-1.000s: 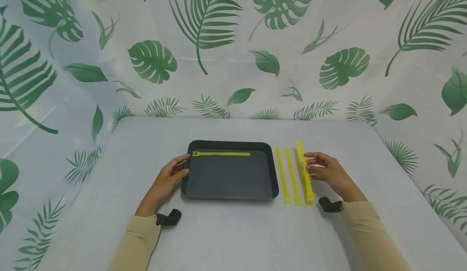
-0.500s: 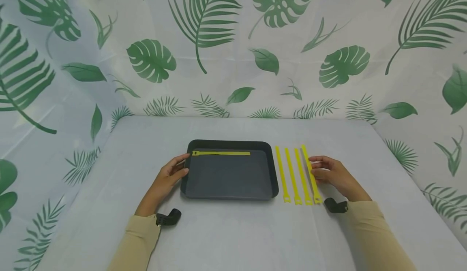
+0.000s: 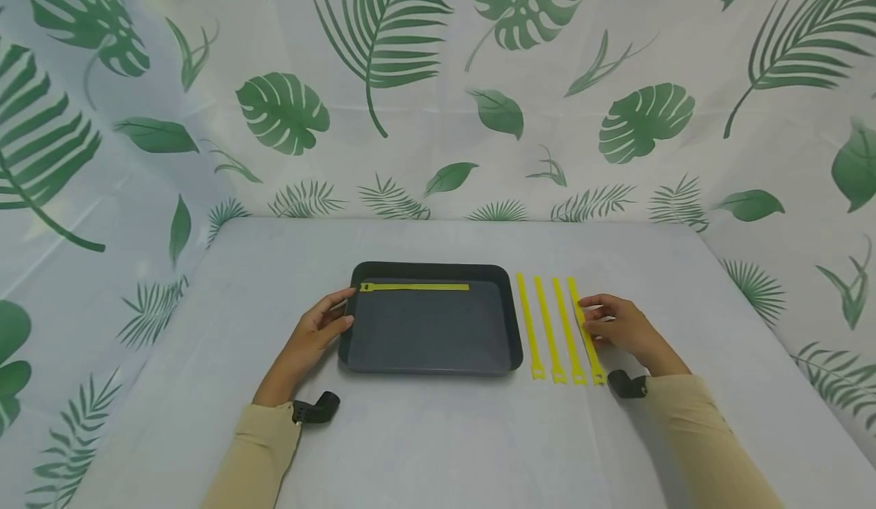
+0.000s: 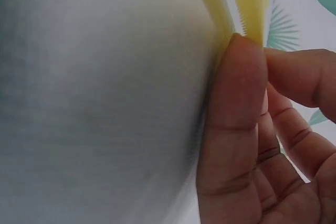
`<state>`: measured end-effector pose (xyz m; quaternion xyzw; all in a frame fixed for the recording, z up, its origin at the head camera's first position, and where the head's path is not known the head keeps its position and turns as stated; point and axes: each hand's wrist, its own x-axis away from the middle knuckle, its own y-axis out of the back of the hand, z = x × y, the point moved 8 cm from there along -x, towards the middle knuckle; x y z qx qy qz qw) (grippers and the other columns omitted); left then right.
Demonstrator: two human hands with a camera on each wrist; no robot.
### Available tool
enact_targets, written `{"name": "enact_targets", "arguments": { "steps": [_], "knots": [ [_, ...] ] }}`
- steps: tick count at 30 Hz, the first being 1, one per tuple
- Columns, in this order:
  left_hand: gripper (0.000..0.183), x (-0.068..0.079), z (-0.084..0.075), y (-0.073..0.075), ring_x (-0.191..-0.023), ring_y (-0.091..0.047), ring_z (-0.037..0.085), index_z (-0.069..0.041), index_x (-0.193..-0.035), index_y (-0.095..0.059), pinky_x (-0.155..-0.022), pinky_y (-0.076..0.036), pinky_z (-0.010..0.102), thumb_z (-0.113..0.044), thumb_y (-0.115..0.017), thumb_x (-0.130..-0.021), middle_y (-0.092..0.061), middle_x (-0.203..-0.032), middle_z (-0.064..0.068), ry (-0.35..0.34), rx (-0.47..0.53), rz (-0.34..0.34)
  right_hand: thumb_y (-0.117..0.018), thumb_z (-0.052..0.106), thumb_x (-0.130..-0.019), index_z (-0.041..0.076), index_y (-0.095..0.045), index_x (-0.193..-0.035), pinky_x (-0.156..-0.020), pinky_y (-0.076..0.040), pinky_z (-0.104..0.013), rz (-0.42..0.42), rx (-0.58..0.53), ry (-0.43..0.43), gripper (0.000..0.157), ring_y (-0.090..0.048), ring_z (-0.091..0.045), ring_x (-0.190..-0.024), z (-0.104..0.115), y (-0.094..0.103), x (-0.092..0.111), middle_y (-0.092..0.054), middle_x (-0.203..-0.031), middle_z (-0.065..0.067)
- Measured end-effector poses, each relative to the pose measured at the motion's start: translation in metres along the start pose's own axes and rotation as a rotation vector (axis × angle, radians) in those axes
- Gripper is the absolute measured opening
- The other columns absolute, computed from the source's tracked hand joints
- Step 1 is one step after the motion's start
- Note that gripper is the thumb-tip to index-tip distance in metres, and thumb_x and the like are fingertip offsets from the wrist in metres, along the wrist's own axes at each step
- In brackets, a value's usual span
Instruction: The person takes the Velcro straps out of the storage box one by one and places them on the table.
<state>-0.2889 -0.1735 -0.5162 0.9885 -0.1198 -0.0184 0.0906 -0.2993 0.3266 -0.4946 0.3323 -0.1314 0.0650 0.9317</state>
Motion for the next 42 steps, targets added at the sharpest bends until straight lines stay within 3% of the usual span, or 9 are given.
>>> {"name": "enact_targets", "arguments": {
  "steps": [12, 22, 35, 42],
  "knots": [
    [0.055, -0.004, 0.001, -0.001, -0.154, -0.040, 0.049, 0.007, -0.160, -0.043, -0.106, -0.046, 0.017, -0.006, -0.060, -0.110, -0.040, -0.167, 0.030, -0.032, 0.024, 0.017, -0.072, 0.001, -0.098, -0.011, -0.061, -0.133, -0.065, -0.056, -0.029, -0.039, 0.156, -0.035, 0.039, -0.063, -0.019, -0.077, 0.006, 0.004, 0.000, -0.064, -0.098, -0.013],
    [0.055, -0.004, 0.002, -0.001, -0.153, -0.040, 0.051, 0.009, -0.160, -0.042, -0.105, -0.047, 0.016, -0.005, -0.060, -0.110, -0.041, -0.165, 0.032, -0.040, 0.031, 0.022, -0.070, 0.003, -0.100, -0.011, -0.059, -0.137, -0.065, -0.058, -0.031, -0.042, 0.146, -0.015, 0.041, -0.066, -0.018, -0.075, 0.009, 0.005, 0.004, -0.065, -0.100, -0.014],
    [0.055, -0.002, 0.001, 0.000, -0.154, -0.039, 0.049, 0.007, -0.160, -0.042, -0.107, -0.046, 0.018, -0.006, -0.061, -0.110, -0.041, -0.166, 0.030, -0.026, 0.020, 0.014, -0.071, 0.001, -0.102, -0.013, -0.062, -0.135, -0.069, -0.062, -0.031, -0.083, 0.087, 0.191, 0.037, -0.072, -0.027, -0.093, 0.044, 0.002, 0.009, -0.068, -0.107, -0.017],
    [0.054, -0.002, 0.001, 0.000, -0.153, -0.040, 0.050, 0.008, -0.160, -0.043, -0.106, -0.047, 0.018, -0.005, -0.060, -0.110, -0.041, -0.166, 0.031, -0.035, 0.021, 0.015, -0.071, 0.001, -0.103, -0.014, -0.061, -0.136, -0.070, -0.063, -0.030, -0.071, 0.026, 0.228, 0.037, -0.071, -0.026, -0.094, 0.059, -0.007, 0.007, -0.069, -0.110, -0.019]
  ]
}}
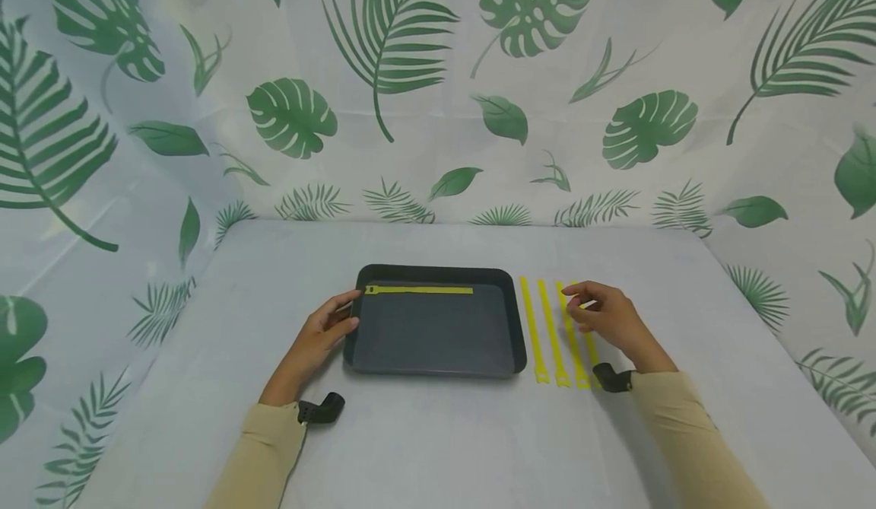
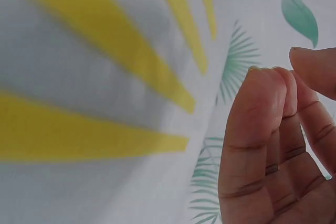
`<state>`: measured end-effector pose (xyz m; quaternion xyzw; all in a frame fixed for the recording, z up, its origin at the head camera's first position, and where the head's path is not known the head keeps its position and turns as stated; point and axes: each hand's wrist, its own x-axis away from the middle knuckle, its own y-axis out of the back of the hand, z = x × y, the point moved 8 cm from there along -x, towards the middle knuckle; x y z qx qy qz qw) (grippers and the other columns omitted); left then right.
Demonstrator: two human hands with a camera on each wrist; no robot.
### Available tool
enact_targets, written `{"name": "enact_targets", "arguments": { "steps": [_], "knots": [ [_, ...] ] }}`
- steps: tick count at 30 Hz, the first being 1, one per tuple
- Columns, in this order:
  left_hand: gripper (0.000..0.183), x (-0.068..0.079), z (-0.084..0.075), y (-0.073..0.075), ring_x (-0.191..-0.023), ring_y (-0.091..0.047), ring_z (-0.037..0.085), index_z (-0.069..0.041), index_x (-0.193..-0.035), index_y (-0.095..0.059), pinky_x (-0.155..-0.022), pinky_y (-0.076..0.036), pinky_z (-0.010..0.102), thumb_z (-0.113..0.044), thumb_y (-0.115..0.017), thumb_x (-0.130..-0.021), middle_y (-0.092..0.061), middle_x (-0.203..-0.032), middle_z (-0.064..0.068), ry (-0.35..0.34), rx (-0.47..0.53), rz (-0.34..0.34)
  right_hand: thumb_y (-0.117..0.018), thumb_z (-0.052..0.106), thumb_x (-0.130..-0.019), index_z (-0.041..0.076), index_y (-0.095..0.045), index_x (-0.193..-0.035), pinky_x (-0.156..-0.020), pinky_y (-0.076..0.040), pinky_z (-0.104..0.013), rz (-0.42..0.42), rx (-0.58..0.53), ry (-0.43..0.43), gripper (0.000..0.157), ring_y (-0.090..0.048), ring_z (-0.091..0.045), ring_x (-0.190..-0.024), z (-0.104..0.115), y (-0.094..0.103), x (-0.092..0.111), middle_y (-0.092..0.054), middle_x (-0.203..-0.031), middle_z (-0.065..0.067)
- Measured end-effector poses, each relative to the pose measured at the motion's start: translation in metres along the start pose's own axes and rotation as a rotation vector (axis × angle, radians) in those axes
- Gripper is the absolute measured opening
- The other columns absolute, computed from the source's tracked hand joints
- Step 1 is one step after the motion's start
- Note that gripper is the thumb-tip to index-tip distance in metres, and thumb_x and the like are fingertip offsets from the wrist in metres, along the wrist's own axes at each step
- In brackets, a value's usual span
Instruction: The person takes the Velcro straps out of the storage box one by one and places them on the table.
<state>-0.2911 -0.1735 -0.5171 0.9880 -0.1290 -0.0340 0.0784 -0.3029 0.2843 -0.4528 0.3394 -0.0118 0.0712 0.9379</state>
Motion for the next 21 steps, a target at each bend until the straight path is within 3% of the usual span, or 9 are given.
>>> {"name": "enact_targets", "arguments": {
  "steps": [13, 21],
  "knots": [
    [0.054, 0.000, 0.000, 0.000, -0.153, -0.041, 0.049, 0.007, -0.159, -0.044, -0.106, -0.047, 0.018, -0.004, -0.061, -0.109, -0.042, -0.165, 0.030, 0.006, 0.015, -0.011, -0.072, 0.001, -0.103, -0.013, -0.062, -0.136, -0.071, -0.062, -0.029, 0.027, -0.082, 0.067, 0.038, -0.073, -0.028, -0.093, 0.024, -0.015, -0.005, -0.072, -0.109, -0.019],
    [0.054, 0.000, 0.001, 0.001, -0.153, -0.041, 0.048, 0.006, -0.160, -0.044, -0.111, -0.047, 0.025, -0.005, -0.061, -0.110, -0.041, -0.166, 0.029, 0.026, 0.006, -0.018, -0.072, 0.003, -0.103, -0.010, -0.065, -0.135, -0.073, -0.062, -0.030, 0.039, -0.081, 0.097, 0.036, -0.074, -0.030, -0.094, 0.044, -0.025, -0.010, -0.072, -0.107, -0.016]
  ]
}}
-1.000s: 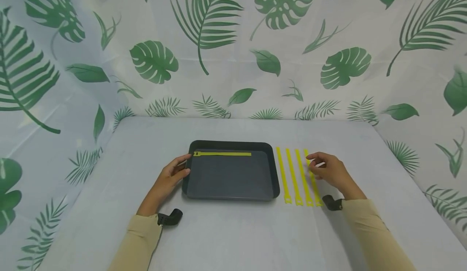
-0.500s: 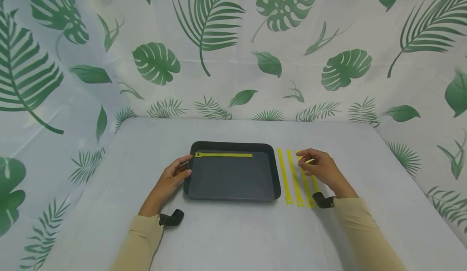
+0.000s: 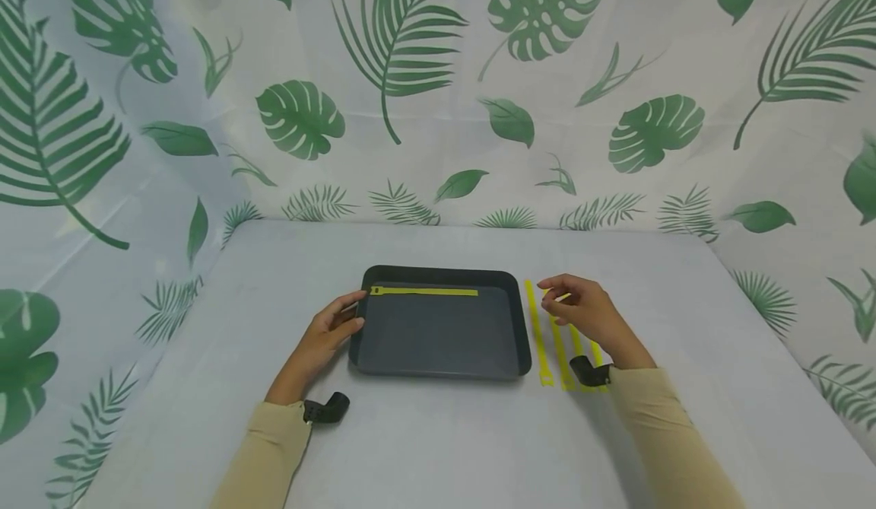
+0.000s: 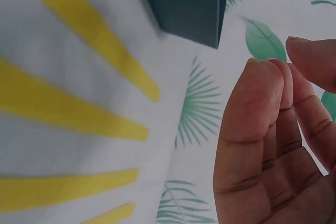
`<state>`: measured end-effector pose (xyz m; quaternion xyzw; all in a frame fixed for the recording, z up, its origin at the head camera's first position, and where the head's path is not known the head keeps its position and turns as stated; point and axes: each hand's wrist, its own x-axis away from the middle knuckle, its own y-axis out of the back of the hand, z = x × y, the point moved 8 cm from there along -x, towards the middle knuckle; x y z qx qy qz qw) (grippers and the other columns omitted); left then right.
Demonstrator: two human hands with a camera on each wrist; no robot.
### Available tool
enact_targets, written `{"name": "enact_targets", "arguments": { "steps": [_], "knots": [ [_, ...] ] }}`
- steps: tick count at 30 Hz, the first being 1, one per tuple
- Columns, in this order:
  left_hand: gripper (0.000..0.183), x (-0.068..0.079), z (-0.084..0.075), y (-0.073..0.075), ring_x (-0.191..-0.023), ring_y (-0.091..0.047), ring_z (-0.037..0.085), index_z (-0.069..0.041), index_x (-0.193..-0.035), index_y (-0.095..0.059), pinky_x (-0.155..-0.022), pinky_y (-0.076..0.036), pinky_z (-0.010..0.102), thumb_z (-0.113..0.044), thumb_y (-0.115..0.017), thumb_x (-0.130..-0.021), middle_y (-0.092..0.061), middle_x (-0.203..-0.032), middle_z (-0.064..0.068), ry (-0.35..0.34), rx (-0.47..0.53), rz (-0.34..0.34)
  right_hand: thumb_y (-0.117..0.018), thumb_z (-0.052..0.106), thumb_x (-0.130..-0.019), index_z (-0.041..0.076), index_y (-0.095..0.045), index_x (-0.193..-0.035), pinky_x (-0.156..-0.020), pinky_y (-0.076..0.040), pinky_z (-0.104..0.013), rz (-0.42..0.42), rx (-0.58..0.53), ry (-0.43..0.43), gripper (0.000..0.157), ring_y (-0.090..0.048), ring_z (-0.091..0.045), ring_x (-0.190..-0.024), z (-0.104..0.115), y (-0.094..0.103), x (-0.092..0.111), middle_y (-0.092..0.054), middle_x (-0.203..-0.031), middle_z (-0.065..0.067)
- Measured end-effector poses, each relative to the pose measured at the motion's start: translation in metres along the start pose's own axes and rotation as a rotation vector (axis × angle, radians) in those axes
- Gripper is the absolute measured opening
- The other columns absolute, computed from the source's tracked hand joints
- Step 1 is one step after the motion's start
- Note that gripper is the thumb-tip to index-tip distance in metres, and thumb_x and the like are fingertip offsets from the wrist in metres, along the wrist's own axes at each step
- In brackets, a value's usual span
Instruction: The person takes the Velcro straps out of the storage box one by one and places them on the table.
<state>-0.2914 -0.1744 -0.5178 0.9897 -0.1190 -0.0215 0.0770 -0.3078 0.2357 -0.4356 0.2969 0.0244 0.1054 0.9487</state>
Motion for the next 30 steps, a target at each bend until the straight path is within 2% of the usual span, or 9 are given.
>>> {"name": "enact_targets", "arguments": {
  "steps": [6, 13, 21, 30],
  "knots": [
    [0.055, 0.000, 0.000, -0.001, -0.154, -0.040, 0.048, 0.005, -0.160, -0.044, -0.116, -0.047, 0.034, -0.006, -0.061, -0.110, -0.041, -0.167, 0.028, -0.002, -0.008, 0.001, -0.071, 0.001, -0.103, -0.012, -0.064, -0.135, -0.074, -0.063, -0.032, 0.020, -0.046, 0.036, 0.035, -0.073, -0.035, -0.096, 0.011, -0.008, -0.006, -0.071, -0.109, -0.018],
    [0.054, -0.001, 0.000, -0.002, -0.154, -0.040, 0.047, 0.005, -0.160, -0.044, -0.113, -0.047, 0.029, -0.006, -0.061, -0.110, -0.041, -0.167, 0.028, -0.001, 0.007, 0.009, -0.069, -0.001, -0.103, -0.013, -0.063, -0.135, -0.075, -0.063, -0.032, 0.049, -0.074, 0.068, 0.035, -0.073, -0.039, -0.097, 0.022, -0.019, -0.010, -0.071, -0.111, -0.021],
    [0.055, 0.000, 0.000, -0.001, -0.155, -0.039, 0.047, 0.005, -0.161, -0.044, -0.117, -0.046, 0.037, -0.006, -0.061, -0.110, -0.040, -0.168, 0.027, -0.001, -0.001, 0.009, -0.069, -0.001, -0.103, -0.012, -0.065, -0.134, -0.076, -0.064, -0.035, 0.083, -0.061, 0.085, 0.034, -0.072, -0.041, -0.096, 0.032, -0.031, -0.020, -0.070, -0.110, -0.018],
    [0.054, -0.001, 0.001, 0.000, -0.155, -0.039, 0.047, 0.004, -0.161, -0.044, -0.115, -0.046, 0.032, -0.007, -0.061, -0.110, -0.040, -0.168, 0.027, -0.008, 0.005, 0.013, -0.069, 0.001, -0.103, -0.011, -0.065, -0.134, -0.076, -0.063, -0.034, 0.132, -0.028, 0.104, 0.033, -0.072, -0.045, -0.100, 0.048, -0.045, -0.033, -0.070, -0.109, -0.018]
  ]
}}
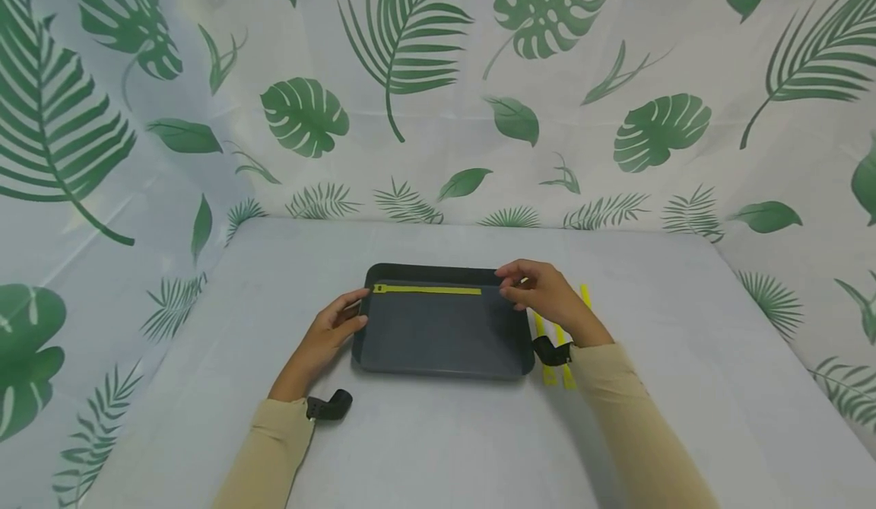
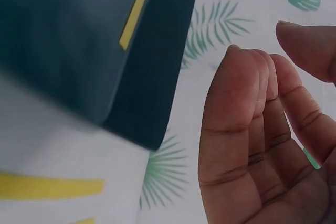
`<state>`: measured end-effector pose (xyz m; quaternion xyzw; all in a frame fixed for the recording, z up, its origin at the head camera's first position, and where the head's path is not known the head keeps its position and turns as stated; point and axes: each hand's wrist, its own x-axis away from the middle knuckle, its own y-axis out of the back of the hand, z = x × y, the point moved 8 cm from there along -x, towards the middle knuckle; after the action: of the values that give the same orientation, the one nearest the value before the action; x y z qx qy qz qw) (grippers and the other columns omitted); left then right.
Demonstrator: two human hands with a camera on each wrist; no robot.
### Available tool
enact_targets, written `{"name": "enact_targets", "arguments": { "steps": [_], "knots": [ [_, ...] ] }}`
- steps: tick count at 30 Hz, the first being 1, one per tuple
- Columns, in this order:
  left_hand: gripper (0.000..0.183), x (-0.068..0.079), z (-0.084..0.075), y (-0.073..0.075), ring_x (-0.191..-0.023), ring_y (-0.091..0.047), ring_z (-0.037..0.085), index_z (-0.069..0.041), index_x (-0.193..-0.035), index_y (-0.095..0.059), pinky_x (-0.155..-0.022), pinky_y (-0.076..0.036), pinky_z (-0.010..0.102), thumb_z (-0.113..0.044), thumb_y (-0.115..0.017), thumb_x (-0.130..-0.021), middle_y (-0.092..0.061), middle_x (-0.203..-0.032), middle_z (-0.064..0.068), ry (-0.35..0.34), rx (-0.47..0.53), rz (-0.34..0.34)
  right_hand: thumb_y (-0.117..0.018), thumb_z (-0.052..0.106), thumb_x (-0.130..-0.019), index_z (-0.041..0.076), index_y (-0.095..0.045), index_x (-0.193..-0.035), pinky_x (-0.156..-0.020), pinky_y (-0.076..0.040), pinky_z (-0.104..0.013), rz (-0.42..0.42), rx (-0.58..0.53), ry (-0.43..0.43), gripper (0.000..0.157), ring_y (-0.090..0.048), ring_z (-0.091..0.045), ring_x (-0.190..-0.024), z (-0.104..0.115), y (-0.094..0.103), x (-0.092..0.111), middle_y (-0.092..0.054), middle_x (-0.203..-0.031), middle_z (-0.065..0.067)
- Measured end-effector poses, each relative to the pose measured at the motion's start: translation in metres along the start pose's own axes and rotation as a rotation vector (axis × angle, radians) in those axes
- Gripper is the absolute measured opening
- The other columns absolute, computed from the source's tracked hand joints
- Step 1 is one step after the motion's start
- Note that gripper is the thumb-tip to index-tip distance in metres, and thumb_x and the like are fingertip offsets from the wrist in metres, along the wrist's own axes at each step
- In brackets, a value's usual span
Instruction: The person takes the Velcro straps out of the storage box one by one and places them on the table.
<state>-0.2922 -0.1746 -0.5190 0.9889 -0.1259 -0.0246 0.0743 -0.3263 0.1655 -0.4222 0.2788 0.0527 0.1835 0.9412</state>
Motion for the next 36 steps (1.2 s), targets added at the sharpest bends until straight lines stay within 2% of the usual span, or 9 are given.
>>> {"name": "enact_targets", "arguments": {
  "steps": [8, 15, 25, 31, 36],
  "knots": [
    [0.055, -0.001, 0.001, 0.001, -0.155, -0.039, 0.047, 0.004, -0.161, -0.044, -0.120, -0.044, 0.045, -0.007, -0.061, -0.110, -0.039, -0.168, 0.027, 0.009, -0.002, -0.004, -0.068, 0.003, -0.105, -0.011, -0.064, -0.137, -0.083, -0.065, -0.041, 0.044, -0.019, -0.016, 0.035, -0.070, -0.047, -0.106, 0.003, -0.016, -0.016, -0.071, -0.112, -0.020],
    [0.055, 0.000, 0.002, 0.003, -0.155, -0.039, 0.047, 0.003, -0.161, -0.044, -0.122, -0.041, 0.054, -0.008, -0.061, -0.110, -0.040, -0.168, 0.026, 0.013, 0.000, -0.010, -0.068, 0.003, -0.105, -0.012, -0.065, -0.134, -0.081, -0.065, -0.042, 0.066, -0.014, 0.006, 0.033, -0.073, -0.037, -0.101, 0.007, -0.033, -0.031, -0.071, -0.108, -0.018],
    [0.055, -0.003, 0.002, -0.001, -0.153, -0.041, 0.047, 0.003, -0.161, -0.044, -0.120, -0.044, 0.049, -0.008, -0.061, -0.110, -0.041, -0.167, 0.026, 0.007, 0.015, 0.003, -0.067, 0.000, -0.104, -0.012, -0.066, -0.131, -0.078, -0.064, -0.041, 0.079, -0.016, -0.020, 0.029, -0.072, -0.031, -0.099, -0.002, -0.054, -0.050, -0.071, -0.103, -0.016],
    [0.055, -0.002, 0.001, 0.000, -0.154, -0.040, 0.046, 0.003, -0.161, -0.044, -0.121, -0.043, 0.052, -0.007, -0.060, -0.110, -0.041, -0.167, 0.026, -0.001, 0.028, 0.011, -0.066, -0.001, -0.104, -0.013, -0.066, -0.132, -0.077, -0.063, -0.039, 0.094, -0.039, -0.047, 0.030, -0.071, -0.031, -0.097, -0.004, -0.067, -0.058, -0.071, -0.104, -0.017],
    [0.055, -0.001, -0.001, 0.001, -0.154, -0.041, 0.046, 0.003, -0.162, -0.043, -0.119, -0.045, 0.050, -0.007, -0.060, -0.110, -0.041, -0.167, 0.026, 0.000, 0.028, 0.009, -0.066, -0.001, -0.102, -0.011, -0.068, -0.129, -0.075, -0.064, -0.036, 0.090, -0.035, -0.081, 0.029, -0.071, -0.024, -0.091, -0.005, -0.076, -0.066, -0.072, -0.102, -0.016]
  ]
}}
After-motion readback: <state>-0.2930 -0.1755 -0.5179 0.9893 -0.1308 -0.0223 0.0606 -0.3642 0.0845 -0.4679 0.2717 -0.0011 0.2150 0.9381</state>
